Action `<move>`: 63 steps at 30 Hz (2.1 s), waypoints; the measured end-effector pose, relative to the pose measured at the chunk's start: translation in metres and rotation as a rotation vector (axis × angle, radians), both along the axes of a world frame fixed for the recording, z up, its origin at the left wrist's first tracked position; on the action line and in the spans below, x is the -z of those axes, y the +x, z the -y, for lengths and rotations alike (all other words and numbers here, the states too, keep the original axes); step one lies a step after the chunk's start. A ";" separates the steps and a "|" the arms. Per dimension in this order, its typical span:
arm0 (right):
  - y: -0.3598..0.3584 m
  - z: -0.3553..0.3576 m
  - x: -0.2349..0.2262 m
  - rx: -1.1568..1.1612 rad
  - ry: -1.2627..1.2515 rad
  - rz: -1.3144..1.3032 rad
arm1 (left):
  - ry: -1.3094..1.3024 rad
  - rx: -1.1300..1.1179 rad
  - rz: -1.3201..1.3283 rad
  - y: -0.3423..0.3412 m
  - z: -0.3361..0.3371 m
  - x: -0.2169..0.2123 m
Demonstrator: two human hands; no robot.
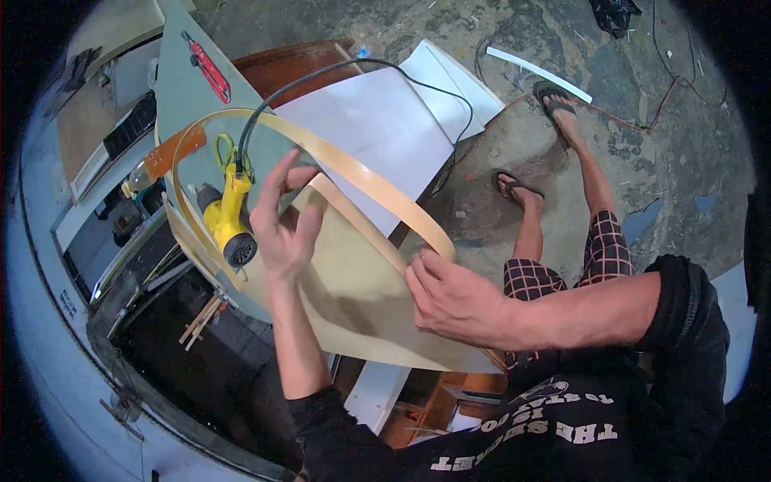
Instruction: The person applies edge banding to a wooden panel by heating the adhesive with a heat gun and pressing the strip onto the edge by hand, then uses a small block to rub and secure the bond.
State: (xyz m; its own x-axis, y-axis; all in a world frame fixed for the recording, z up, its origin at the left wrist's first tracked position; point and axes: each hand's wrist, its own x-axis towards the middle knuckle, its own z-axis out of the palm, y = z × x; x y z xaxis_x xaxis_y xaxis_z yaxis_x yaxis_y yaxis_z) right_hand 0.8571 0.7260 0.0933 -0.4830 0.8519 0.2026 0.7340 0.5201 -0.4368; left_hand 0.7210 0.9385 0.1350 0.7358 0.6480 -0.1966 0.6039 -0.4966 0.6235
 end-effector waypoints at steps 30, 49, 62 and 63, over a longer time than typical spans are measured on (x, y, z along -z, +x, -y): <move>-0.019 0.003 -0.011 0.039 -0.077 0.065 | 0.428 -0.288 -0.391 0.025 0.059 -0.004; 0.009 -0.011 -0.030 -0.292 0.010 0.300 | 0.228 -0.577 -0.297 -0.021 0.147 0.003; -0.009 0.012 -0.017 -0.169 0.051 0.260 | 0.264 -0.488 -0.193 -0.027 0.157 0.006; -0.010 0.015 -0.017 -0.142 0.085 0.271 | 0.260 -0.492 -0.215 -0.027 0.157 0.006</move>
State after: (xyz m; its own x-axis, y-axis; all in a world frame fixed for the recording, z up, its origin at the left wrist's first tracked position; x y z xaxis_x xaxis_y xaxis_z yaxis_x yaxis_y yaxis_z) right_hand 0.8472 0.7112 0.1101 -0.6421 0.7575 0.1179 0.7351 0.6520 -0.1860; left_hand 0.6936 0.7813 0.1285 0.2983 0.9495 -0.0970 0.9010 -0.2466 0.3570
